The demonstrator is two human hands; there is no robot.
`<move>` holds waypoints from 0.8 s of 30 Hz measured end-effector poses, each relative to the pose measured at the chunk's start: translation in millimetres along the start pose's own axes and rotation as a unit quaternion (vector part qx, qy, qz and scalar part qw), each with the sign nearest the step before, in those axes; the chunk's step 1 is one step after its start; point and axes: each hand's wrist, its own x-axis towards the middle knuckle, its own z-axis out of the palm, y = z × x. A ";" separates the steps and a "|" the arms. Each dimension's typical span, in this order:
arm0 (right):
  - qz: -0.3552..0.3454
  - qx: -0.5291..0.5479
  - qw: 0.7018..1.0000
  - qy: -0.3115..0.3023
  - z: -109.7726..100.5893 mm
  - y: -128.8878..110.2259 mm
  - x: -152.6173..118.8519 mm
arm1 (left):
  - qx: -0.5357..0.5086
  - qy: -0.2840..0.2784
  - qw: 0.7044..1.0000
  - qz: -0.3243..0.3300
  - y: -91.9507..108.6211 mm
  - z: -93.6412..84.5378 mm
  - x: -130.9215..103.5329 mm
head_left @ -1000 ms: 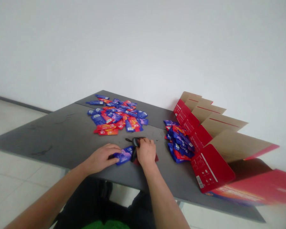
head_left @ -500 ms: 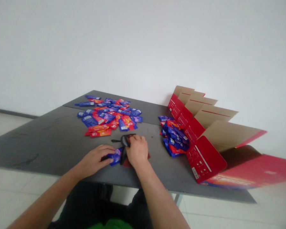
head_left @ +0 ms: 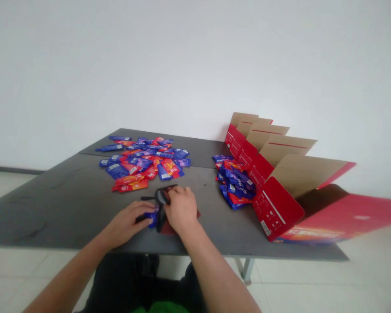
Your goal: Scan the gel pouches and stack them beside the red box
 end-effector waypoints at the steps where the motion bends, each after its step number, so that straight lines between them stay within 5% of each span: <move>1: -0.022 0.010 1.000 -0.004 5.8 -11.8 -4.2 | 0.003 0.004 1.000 -0.004 -0.2 0.4 -0.1; 4: -0.030 0.019 0.999 -0.027 20.2 -22.5 -10.7 | 0.003 0.004 1.000 -0.011 1.8 -0.3 -0.5; 11: 0.115 -0.034 0.993 -0.024 -3.0 36.9 15.8 | -0.003 -0.015 1.000 0.003 2.0 -2.0 0.2; 18: -0.015 0.001 1.000 -0.009 22.5 -26.8 -6.4 | 0.015 0.016 1.000 0.003 -4.2 2.4 -0.4; 24: 0.081 -0.034 0.996 -0.034 7.8 34.8 12.4 | -0.010 0.003 1.000 0.003 6.3 -3.6 0.0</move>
